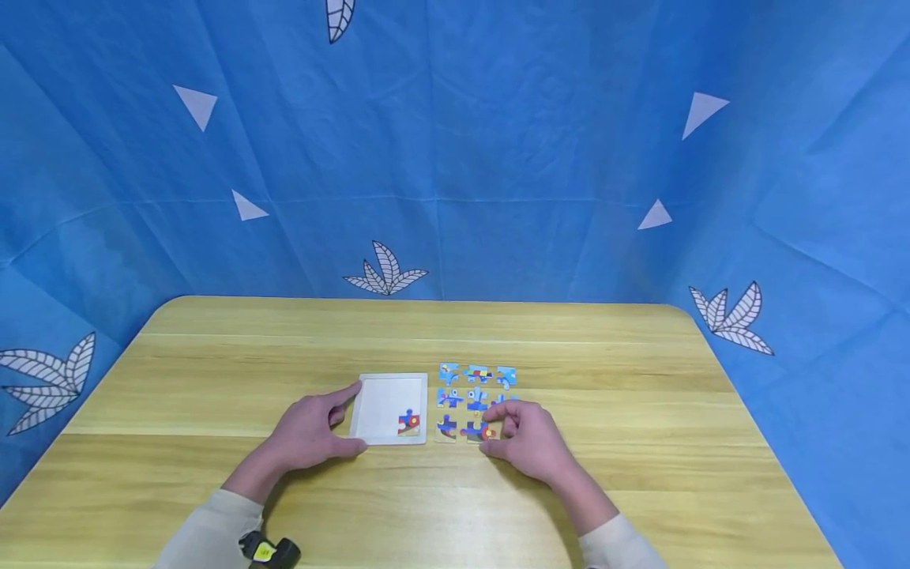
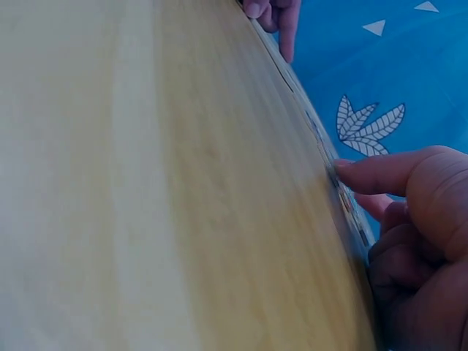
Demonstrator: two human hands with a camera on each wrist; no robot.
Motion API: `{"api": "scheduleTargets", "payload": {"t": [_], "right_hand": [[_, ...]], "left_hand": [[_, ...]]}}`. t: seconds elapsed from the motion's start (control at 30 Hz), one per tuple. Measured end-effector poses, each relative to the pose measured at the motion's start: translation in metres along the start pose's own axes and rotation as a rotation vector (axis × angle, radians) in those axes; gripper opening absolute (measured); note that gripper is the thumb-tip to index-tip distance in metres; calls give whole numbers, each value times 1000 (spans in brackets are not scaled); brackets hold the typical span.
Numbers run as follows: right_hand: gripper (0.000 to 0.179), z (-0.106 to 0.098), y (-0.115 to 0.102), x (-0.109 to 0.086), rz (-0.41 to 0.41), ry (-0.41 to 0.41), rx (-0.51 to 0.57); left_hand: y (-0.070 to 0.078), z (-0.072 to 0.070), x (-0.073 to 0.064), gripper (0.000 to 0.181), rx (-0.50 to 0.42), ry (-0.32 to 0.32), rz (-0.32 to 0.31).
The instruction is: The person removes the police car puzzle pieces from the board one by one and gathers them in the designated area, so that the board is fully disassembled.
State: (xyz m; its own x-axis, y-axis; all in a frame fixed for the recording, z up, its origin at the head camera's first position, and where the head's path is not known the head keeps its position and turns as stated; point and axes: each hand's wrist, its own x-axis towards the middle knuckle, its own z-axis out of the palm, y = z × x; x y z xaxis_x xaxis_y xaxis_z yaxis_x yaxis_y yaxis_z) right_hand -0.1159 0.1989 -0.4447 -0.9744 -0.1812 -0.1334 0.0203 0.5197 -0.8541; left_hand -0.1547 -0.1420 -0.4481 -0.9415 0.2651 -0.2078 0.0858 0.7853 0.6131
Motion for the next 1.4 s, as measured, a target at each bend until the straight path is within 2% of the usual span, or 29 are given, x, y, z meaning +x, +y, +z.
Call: {"api": "scheduleTargets", "payload": {"t": [0.17,0.47,0.67,0.87,1.4], "right_hand": [[30,9,-6,1,-23,31,16],[30,34,-25,9,-43,-19,78],[30,49,-36,16,-86,-36,58],[28,60,-44,23,-79,-35,25],[25,69,-52,37,-59,-73,-53]], "left_hand": [[0,0,-1,99,12,0,6],[-1,0,0,99,4,2,-3],[-1,0,-1,99,1,10,-1],[-2,1,-1,98,-5,10,4],[-1,0,0,99,4,5,11]]}}
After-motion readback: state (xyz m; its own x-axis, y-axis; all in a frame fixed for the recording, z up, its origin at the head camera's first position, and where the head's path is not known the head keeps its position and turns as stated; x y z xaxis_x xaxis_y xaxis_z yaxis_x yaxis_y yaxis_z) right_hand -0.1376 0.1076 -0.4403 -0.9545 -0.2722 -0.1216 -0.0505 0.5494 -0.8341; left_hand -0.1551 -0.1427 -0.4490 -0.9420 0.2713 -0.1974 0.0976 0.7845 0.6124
